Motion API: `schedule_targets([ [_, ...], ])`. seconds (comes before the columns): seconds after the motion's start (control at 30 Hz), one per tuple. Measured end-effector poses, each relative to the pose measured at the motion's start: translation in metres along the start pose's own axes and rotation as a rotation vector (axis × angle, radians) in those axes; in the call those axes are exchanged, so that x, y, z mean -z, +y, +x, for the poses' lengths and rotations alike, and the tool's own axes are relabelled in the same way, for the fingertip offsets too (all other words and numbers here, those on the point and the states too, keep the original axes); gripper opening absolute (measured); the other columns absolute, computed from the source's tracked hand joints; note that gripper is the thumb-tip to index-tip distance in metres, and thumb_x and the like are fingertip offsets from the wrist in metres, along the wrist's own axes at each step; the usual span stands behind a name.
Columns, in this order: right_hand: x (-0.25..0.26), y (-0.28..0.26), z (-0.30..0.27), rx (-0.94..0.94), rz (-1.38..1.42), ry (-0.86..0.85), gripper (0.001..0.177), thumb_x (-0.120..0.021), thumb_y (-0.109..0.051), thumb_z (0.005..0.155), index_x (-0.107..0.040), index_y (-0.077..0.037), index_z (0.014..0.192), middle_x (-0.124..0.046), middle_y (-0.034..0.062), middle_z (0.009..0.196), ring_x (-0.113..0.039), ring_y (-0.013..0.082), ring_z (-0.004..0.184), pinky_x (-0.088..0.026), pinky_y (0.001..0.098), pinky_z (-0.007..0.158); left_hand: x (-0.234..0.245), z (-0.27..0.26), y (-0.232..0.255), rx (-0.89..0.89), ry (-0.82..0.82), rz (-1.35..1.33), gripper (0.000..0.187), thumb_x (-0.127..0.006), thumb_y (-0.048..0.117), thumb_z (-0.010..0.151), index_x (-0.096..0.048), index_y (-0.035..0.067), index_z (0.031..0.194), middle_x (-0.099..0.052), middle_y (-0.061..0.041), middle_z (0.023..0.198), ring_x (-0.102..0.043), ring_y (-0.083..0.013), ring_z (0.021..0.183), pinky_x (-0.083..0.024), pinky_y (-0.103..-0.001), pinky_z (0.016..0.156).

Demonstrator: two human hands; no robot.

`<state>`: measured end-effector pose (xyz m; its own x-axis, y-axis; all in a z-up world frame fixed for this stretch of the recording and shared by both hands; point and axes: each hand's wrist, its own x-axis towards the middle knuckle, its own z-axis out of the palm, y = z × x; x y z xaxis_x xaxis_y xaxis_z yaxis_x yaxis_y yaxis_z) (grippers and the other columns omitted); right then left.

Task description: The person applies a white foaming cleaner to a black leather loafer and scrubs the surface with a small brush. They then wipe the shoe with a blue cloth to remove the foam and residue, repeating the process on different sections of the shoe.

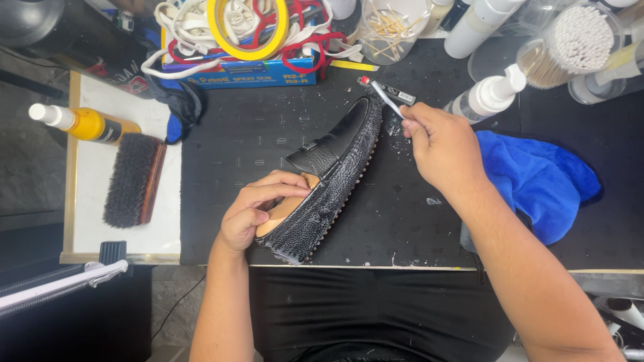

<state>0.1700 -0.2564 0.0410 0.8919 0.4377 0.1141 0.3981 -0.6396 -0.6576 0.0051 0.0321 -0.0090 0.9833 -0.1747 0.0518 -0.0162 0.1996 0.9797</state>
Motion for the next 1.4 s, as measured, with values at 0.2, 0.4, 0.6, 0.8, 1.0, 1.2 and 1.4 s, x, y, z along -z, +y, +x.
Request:
schedule_targets([
  [0.2,0.015,0.004,-0.013,-0.055,0.083,-0.012,0.019,-0.065,-0.011,0.097,-0.073,-0.003,0.113,-0.070,0.0117,0.082,-0.071,0.0254,0.070,-0.053,0.0359,0.066,0.012,0.005,0.004,0.054,-0.033,-0.141,0.075,-0.049,0.033,0.067,-0.069,-0.018,0.119,-0.063,-0.028,0.129,-0.063,-0.0366,0.120,-0.046,-0.039,0.106],
  [0.4,0.008,-0.045,-0.059,0.219,-0.023,0.096,0.006,-0.071,-0.006,0.095,-0.073,-0.001,0.096,-0.070,0.0129,0.090,-0.067,0.0295,0.082,-0.053,0.0388,0.073,0.002,0.003,0.005,-0.006,-0.005,-0.052,0.075,-0.047,0.033,0.067,-0.070,-0.016,0.119,-0.065,-0.028,0.127,-0.062,-0.0368,0.124,-0.043,-0.040,0.116],
  [0.6,-0.010,-0.065,-0.096,0.393,-0.021,0.004,0.013,-0.071,-0.002,0.086,-0.075,0.002,0.098,-0.072,0.0133,0.090,-0.069,0.0269,0.076,-0.055,0.0372,0.066,-0.008,-0.001,0.010,-0.031,0.029,0.015,0.073,-0.045,0.032,0.067,-0.070,-0.014,0.118,-0.064,-0.027,0.129,-0.060,-0.0372,0.127,-0.042,-0.042,0.117],
  [0.8,-0.009,-0.058,-0.103,0.282,-0.035,0.116,0.005,-0.069,-0.001,0.092,-0.072,0.000,0.097,-0.070,0.0118,0.090,-0.069,0.0261,0.079,-0.055,0.0364,0.069,-0.028,-0.010,0.013,-0.036,0.123,-0.028,0.065,-0.047,0.029,0.067,-0.064,-0.011,0.116,-0.063,-0.026,0.127,-0.060,-0.0357,0.128,-0.042,-0.043,0.118],
  [1.0,0.004,-0.061,-0.078,0.299,-0.148,0.065,0.005,-0.072,-0.006,0.094,-0.070,-0.002,0.091,-0.068,0.0108,0.083,-0.065,0.0289,0.072,-0.051,0.0402,0.062,-0.036,-0.009,0.022,-0.105,0.137,0.198,0.058,-0.046,0.029,0.065,-0.066,-0.004,0.108,-0.068,-0.022,0.122,-0.061,-0.0345,0.125,-0.042,-0.044,0.119],
  [1.2,0.003,-0.069,-0.085,0.293,-0.079,0.064,0.003,-0.069,-0.004,0.093,-0.071,-0.004,0.093,-0.067,0.0107,0.084,-0.066,0.0283,0.073,-0.052,0.0381,0.064,-0.030,-0.009,0.022,-0.128,0.111,0.269,0.046,-0.043,0.028,0.065,-0.063,-0.001,0.095,-0.069,-0.020,0.120,-0.061,-0.0345,0.122,-0.040,-0.043,0.117],
  [1.4,0.000,-0.038,-0.060,0.073,-0.013,0.030,0.013,-0.070,-0.012,0.098,-0.073,-0.001,0.104,-0.069,0.0164,0.086,-0.068,0.0321,0.072,-0.051,0.0356,0.065,-0.024,-0.014,0.008,-0.097,0.136,0.197,0.025,-0.044,0.028,0.066,-0.038,0.005,0.073,-0.068,-0.024,0.122,-0.056,-0.0320,0.113,-0.042,-0.038,0.100],
])
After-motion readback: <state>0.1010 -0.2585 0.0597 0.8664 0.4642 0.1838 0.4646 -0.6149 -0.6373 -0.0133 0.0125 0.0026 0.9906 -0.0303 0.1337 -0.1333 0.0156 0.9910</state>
